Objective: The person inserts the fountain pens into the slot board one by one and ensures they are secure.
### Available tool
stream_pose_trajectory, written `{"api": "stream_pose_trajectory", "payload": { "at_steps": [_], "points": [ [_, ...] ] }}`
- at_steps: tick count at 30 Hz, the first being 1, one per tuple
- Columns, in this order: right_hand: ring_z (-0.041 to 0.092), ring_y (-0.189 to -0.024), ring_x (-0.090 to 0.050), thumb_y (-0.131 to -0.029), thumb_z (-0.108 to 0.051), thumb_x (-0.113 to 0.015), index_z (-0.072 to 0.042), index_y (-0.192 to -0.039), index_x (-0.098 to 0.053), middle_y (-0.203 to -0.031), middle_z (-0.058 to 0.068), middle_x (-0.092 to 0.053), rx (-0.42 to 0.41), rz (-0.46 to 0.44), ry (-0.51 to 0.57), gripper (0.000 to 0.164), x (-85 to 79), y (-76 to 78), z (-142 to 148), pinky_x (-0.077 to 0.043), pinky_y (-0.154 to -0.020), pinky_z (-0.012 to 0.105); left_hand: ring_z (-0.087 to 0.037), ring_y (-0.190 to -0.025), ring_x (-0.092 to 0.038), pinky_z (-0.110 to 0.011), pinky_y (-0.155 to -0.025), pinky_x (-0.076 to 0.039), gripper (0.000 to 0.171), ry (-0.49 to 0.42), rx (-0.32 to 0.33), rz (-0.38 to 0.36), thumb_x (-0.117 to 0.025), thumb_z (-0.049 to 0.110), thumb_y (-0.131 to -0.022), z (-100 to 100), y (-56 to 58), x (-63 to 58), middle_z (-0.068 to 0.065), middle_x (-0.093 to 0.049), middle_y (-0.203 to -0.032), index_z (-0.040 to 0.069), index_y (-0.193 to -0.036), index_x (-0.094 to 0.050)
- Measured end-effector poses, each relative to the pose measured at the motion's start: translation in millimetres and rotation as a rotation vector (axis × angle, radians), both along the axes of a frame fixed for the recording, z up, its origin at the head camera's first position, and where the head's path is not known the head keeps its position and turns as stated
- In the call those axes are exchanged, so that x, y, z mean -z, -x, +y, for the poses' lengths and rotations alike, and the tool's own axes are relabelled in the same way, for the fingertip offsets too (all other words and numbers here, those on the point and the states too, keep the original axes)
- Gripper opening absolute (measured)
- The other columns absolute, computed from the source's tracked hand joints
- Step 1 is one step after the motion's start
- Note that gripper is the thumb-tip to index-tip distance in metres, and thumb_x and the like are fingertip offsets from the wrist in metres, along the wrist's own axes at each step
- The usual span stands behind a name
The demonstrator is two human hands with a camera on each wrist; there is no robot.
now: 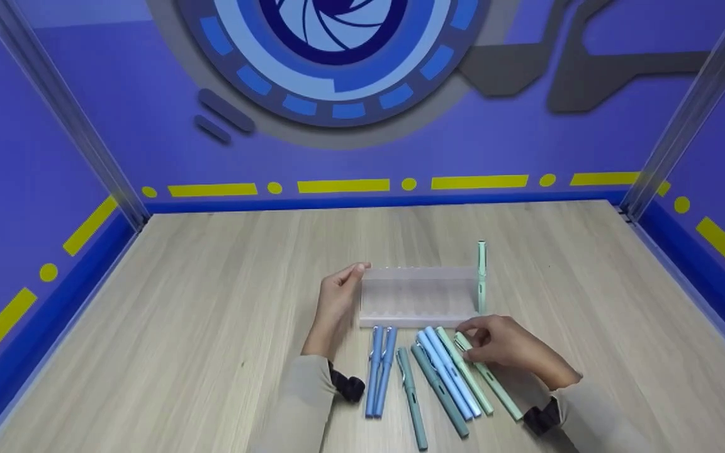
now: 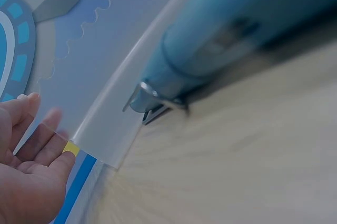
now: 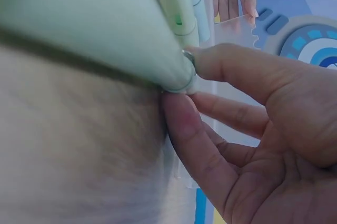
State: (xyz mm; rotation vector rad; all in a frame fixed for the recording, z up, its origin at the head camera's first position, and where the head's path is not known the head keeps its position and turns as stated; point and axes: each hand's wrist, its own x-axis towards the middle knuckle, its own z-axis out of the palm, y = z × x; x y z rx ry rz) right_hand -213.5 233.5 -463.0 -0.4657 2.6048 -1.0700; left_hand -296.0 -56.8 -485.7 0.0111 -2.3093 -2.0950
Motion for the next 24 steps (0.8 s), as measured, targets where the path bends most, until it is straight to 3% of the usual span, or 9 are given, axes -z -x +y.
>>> {"api": "stream_pose_trajectory", "payload": {
  "at_steps": [7, 13, 24],
  "points": [
    [0.008, -0.063, -0.052, -0.081, -0.013, -0.074, -0.007, -0.117, -0.067, -0.077, 0.003, -0.064, -0.057, 0.008, 0.054, 0.037, 2.5, 1.4, 5.8, -0.045, -0.053, 0.021, -0.022, -0.132, -0.050, -0.037, -0.114, -0.038, 0.038, -0.007, 0.002, -0.018, -0.056, 0.041, -0.095, -0.4, 0.4, 0.4, -0.003, -0.063, -0.131, 0.014, -0.120, -0.067],
    [0.007, -0.061, -0.054, -0.084, -0.011, -0.070, -0.008, -0.120, -0.066, -0.080, 0.008, -0.064, -0.090, -0.039, 0.140, 0.036, 4.5, 3.7, 13.6, -0.048, -0.053, 0.021, -0.023, -0.133, -0.049, -0.037, -0.115, -0.037, 0.039, -0.017, 0.003, -0.021, -0.057, 0.040, -0.095, -1.0, 0.7, 1.0, -0.004, -0.063, -0.131, 0.012, -0.120, -0.067],
    [0.010, -0.061, -0.053, -0.087, -0.006, -0.063, -0.001, -0.125, -0.060, -0.088, 0.012, -0.066, -0.045, -0.106, 0.207, 0.038, -2.0, 5.0, 17.5, -0.049, -0.052, 0.023, -0.022, -0.130, -0.052, -0.036, -0.113, -0.039, 0.036, -0.055, 0.004, 0.002, -0.057, 0.038, -0.095, -0.5, 0.1, -0.1, -0.005, -0.065, -0.128, 0.011, -0.117, -0.068]
  ]
}}
